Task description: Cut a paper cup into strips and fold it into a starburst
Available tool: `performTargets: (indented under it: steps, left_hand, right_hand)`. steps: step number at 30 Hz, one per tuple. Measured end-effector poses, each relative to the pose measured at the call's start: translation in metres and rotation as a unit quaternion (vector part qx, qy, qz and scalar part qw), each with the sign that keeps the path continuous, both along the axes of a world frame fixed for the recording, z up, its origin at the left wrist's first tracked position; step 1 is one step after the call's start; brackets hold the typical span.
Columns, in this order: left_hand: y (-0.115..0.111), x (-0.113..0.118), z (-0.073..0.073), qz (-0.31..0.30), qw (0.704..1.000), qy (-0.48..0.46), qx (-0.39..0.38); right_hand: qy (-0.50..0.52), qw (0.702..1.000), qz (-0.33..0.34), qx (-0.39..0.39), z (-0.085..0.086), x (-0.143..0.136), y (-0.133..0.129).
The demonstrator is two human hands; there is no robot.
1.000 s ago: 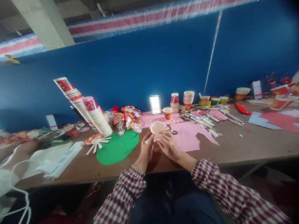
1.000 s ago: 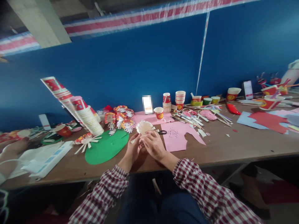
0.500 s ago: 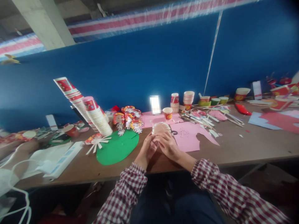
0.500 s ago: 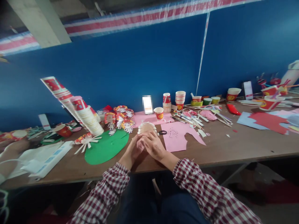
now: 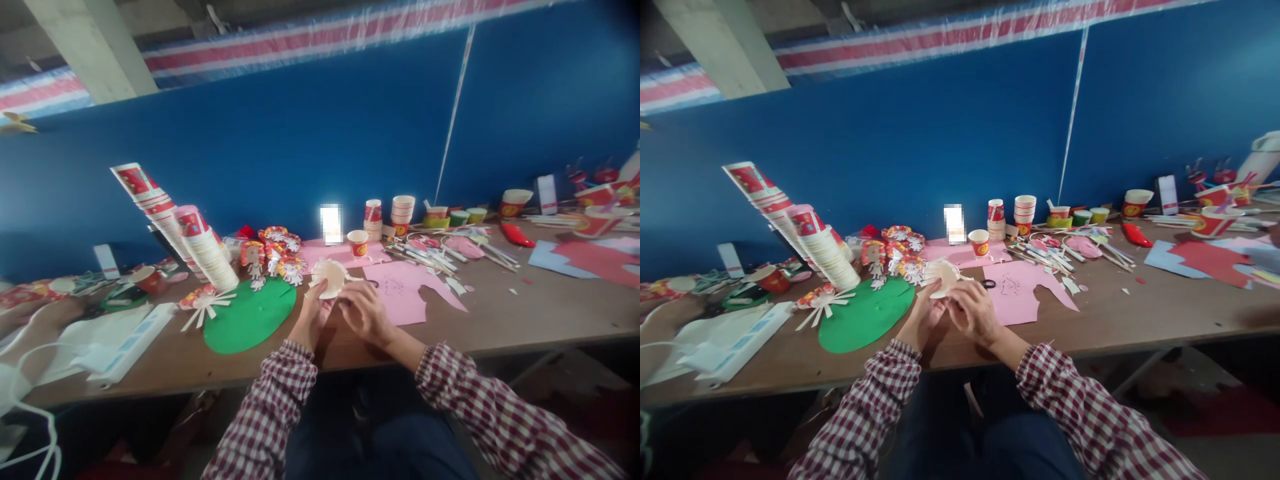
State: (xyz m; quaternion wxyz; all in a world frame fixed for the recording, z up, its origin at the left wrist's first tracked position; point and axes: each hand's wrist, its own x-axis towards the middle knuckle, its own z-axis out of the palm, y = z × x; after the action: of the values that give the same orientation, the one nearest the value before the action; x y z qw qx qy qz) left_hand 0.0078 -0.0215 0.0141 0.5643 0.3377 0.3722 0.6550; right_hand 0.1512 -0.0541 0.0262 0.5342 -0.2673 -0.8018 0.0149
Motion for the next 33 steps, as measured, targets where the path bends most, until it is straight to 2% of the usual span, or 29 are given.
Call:
performTargets:
  steps: [4, 8, 12, 16, 19, 21, 24, 26, 29, 33]
  left_hand:
    - [0.005, 0.001, 0.005, -0.002, 0.985, -0.154, -0.074]
    - [0.007, 0.007, 0.005, 0.021, 0.979, -0.183, -0.089]
    - [0.007, 0.014, 0.002, 0.029, 0.979, -0.184, -0.080]
    - [0.005, 0.015, -0.003, 0.018, 0.982, -0.179, -0.056]
    - [0.006, 0.012, -0.007, 0.022, 0.985, -0.161, -0.058]
    - [0.007, 0.010, -0.010, 0.033, 0.988, -0.142, -0.049]
    - [0.008, 0.011, -0.013, 0.071, 0.993, -0.089, -0.028]
    - [0.008, 0.012, -0.014, 0.090, 0.995, -0.034, -0.010]
    - [0.008, 0.013, -0.015, 0.085, 0.996, 0.030, 0.026]
    - [0.009, 0.012, -0.013, 0.078, 0.996, 0.045, 0.015]
  right_hand:
    - [0.157, 0.975, -0.110, -0.109, -0.009, 0.003, 0.015]
    - [0.242, 0.931, -0.100, -0.253, -0.026, 0.000, 0.042]
    - [0.317, 0.872, -0.003, -0.374, -0.033, -0.008, 0.057]
    - [0.358, 0.788, 0.142, -0.479, -0.021, -0.014, 0.055]
    - [0.370, 0.737, 0.203, -0.528, -0.010, -0.013, 0.050]
    - [0.371, 0.715, 0.237, -0.543, -0.006, -0.011, 0.047]
    - [0.367, 0.708, 0.267, -0.541, -0.003, -0.009, 0.045]
    - [0.369, 0.722, 0.262, -0.523, -0.004, -0.009, 0.045]
    - [0.377, 0.750, 0.243, -0.486, -0.009, -0.010, 0.048]
    - [0.378, 0.769, 0.204, -0.473, -0.017, -0.012, 0.054]
